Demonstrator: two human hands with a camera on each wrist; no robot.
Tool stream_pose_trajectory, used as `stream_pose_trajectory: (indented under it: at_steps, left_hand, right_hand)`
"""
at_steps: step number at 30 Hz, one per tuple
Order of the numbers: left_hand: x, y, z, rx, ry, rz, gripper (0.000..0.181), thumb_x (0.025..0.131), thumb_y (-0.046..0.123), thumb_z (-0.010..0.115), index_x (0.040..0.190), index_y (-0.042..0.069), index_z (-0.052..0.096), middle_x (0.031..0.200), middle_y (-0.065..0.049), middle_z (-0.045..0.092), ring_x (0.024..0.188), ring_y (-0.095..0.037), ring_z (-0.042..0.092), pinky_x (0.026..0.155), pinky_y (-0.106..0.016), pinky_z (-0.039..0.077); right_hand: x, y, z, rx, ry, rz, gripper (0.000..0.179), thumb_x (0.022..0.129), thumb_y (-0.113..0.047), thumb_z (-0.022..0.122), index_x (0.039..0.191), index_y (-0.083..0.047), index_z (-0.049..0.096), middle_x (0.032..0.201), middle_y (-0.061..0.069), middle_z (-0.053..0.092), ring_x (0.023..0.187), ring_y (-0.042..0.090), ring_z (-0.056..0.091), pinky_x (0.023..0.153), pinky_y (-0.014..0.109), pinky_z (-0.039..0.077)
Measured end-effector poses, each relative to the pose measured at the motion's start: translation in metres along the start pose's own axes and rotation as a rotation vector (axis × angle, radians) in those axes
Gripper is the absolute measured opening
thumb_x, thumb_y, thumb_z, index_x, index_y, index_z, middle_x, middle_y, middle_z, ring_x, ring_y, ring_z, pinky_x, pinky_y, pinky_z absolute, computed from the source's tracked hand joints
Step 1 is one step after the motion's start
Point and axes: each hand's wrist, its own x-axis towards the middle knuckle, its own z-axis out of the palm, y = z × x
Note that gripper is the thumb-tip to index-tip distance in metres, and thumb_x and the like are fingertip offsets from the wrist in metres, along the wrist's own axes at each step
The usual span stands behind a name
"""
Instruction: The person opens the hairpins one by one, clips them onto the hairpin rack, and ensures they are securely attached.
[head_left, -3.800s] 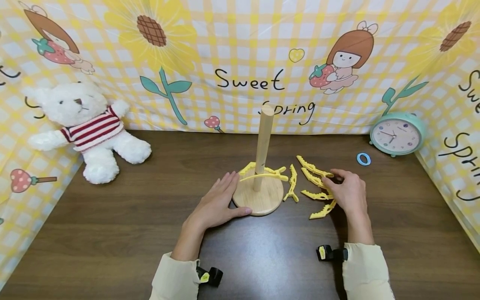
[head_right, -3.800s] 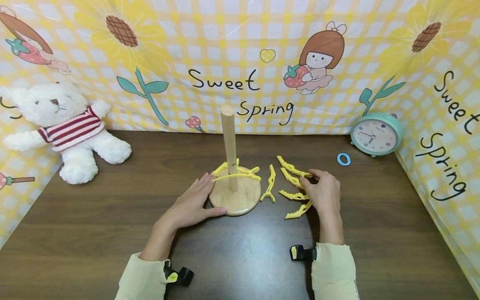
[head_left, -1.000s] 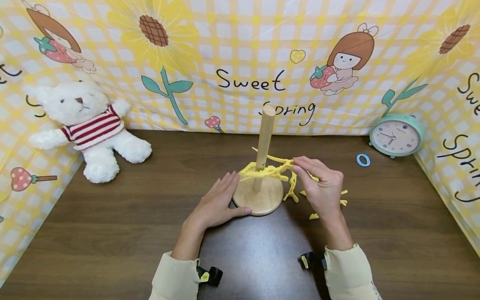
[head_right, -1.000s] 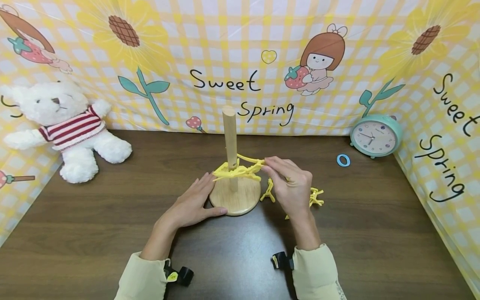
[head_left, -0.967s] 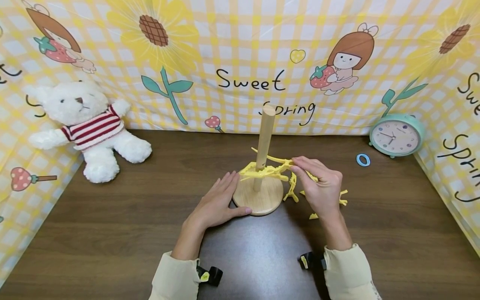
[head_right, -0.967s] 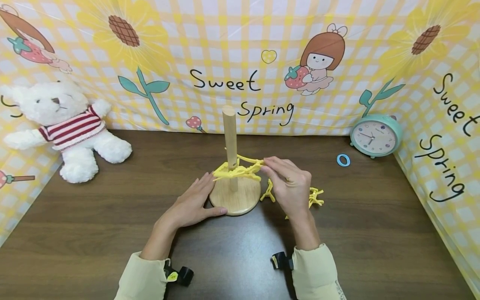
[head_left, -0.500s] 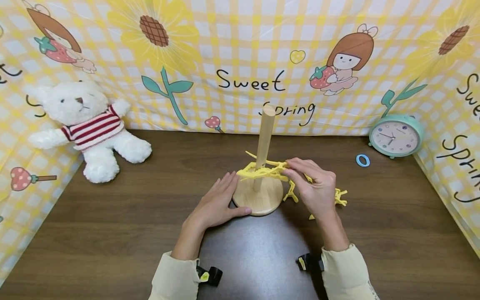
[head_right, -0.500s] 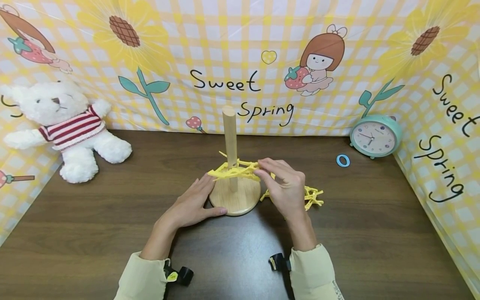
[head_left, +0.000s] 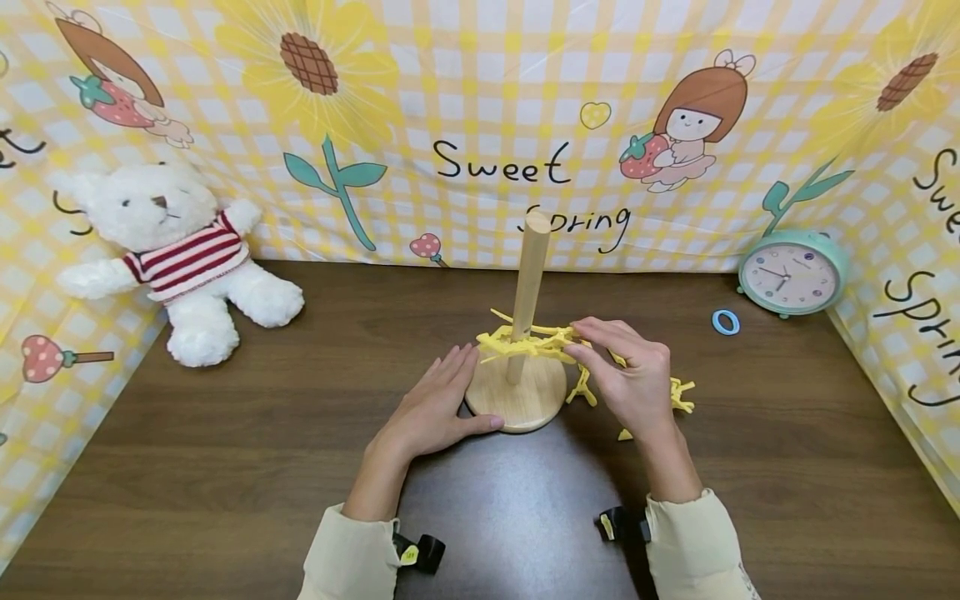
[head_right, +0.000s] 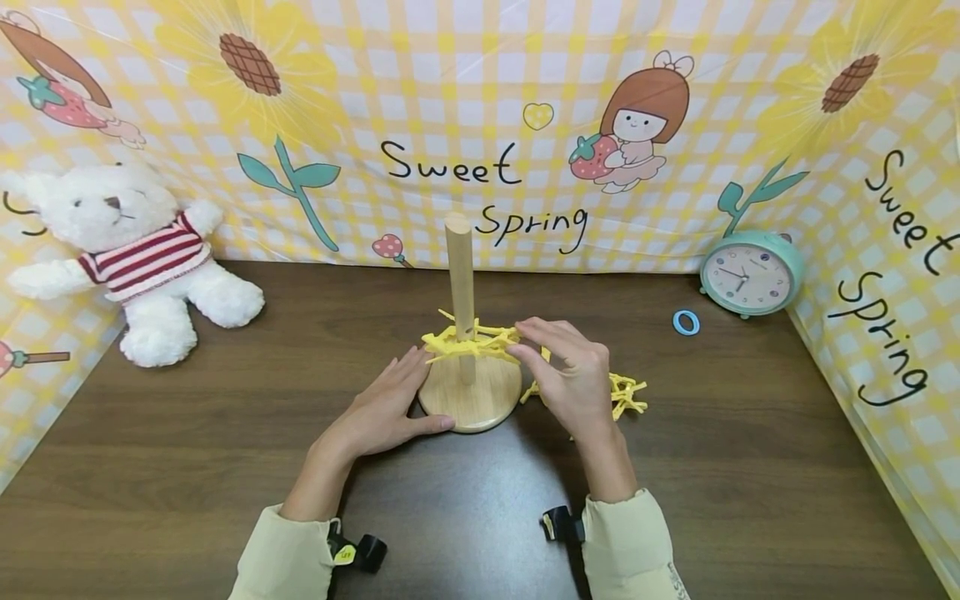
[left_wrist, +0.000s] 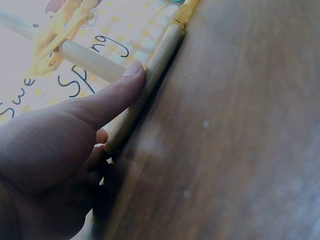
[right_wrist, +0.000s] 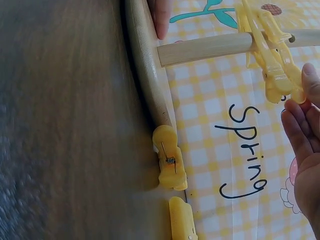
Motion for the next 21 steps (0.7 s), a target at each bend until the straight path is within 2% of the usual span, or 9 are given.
stream_pose_trajectory:
  at_steps: [15,21]
  left_hand:
    - [0.0006,-0.0002,0.0008,-0.009,-0.018,-0.009,0.106,0.091,0.058,0.069,0.162,0.003,0.014,0.168,-0.015,0.011,0.155,-0.025,0.008,0.126,-0.040,0.005]
    - [0.0011,-0.0017,0.0015,-0.008,-0.012,-0.009,0.106,0.091,0.059,0.068,0.162,0.003,0.013,0.168,-0.014,0.012,0.155,-0.025,0.007,0.126,-0.040,0.005]
  right_hand:
    - [-0.0039,0.0054,-0.0008,-0.058,-0.053,0.064,0.032,0.073,0.010,0.086,0.103,0.003,0.079,0.103,0.012,0.076,0.093,0.021,0.071,0.082,0.017,0.053]
    - [-0.0043,0.0087,-0.0006,-0.097,-0.082,0.075,0.032,0.075,0.005,0.086,0.106,0.000,0.079,0.103,0.010,0.077,0.085,0.019,0.069,0.076,0.014,0.050]
